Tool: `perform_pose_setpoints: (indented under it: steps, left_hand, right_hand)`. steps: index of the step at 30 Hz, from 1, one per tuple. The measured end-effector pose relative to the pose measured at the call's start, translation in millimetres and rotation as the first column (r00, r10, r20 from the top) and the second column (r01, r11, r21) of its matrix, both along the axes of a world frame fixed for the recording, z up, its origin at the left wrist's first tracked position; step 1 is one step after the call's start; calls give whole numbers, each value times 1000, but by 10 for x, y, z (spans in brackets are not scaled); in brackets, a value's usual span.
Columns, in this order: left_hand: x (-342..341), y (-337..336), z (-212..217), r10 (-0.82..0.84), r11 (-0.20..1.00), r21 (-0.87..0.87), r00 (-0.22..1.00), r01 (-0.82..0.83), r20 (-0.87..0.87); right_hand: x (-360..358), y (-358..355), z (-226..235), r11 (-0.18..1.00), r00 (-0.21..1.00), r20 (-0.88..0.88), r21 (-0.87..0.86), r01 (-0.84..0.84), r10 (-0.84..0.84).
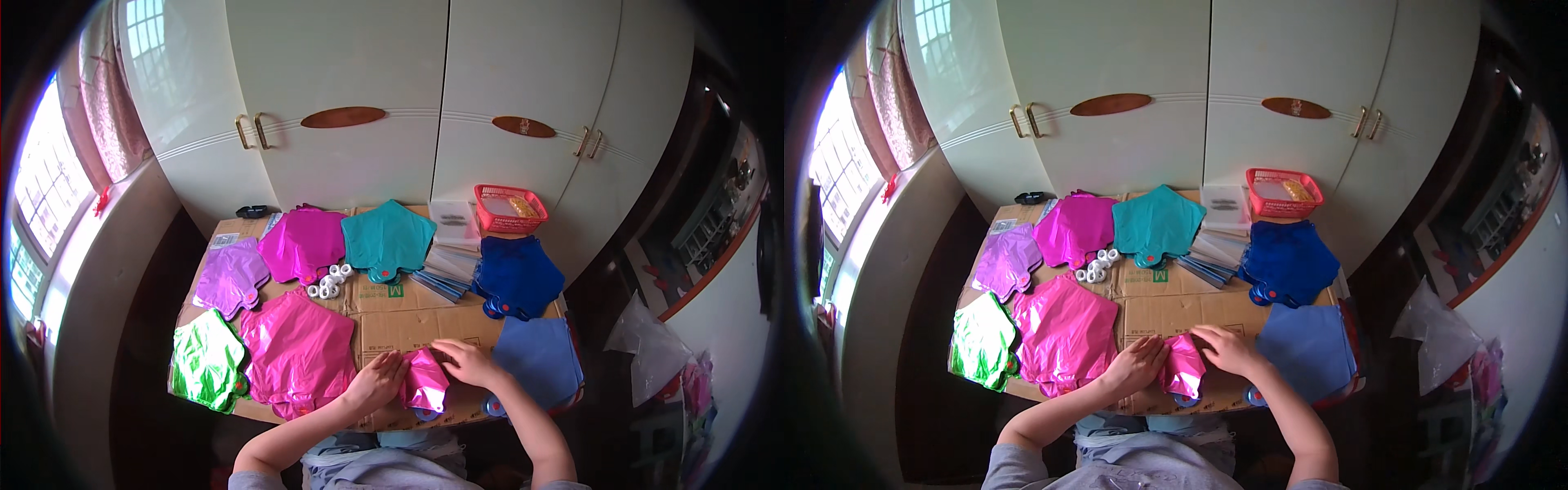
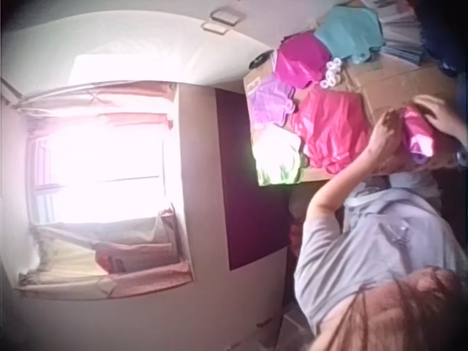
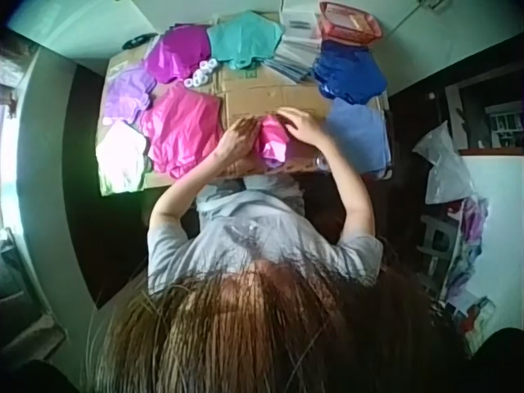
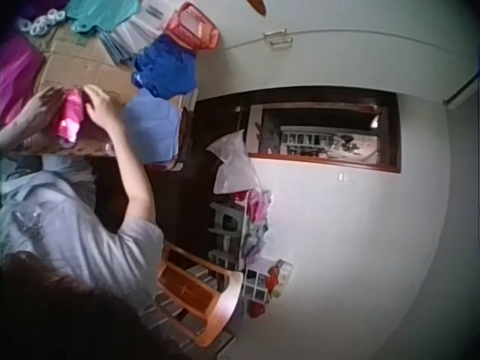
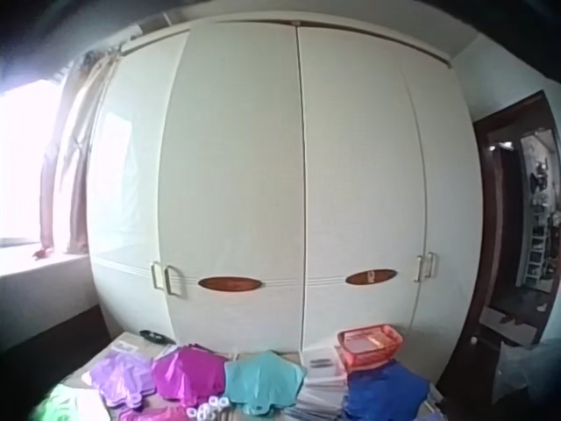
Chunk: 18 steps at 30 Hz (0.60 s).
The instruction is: Packaging colorful plastic pieces into bags and cardboard sleeves at a workbench.
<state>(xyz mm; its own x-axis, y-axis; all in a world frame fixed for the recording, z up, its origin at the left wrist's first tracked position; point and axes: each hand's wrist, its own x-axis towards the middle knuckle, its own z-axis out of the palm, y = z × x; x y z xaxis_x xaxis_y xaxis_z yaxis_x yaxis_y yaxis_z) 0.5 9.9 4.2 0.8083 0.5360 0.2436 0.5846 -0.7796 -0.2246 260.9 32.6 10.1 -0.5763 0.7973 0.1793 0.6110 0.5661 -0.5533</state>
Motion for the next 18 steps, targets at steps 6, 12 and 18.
perform_pose_setpoints:
  steps: [6, 12, 18]
  left_hand:
    - [-29, -2, 7, -8, 998, -64, 1000, 9, 19]
    - [-148, -11, -67, 76, 952, -300, 997, -63, 33]
    - [-212, -15, -155, 92, 921, -377, 995, -94, -24]
  right_hand:
    - [-221, 204, -223, 870, 971, 133, 433, -236, 197]
    - [-224, 197, -233, 839, 957, 220, 471, -274, 189]
    - [-233, 179, -188, 868, 952, 235, 411, -280, 196]
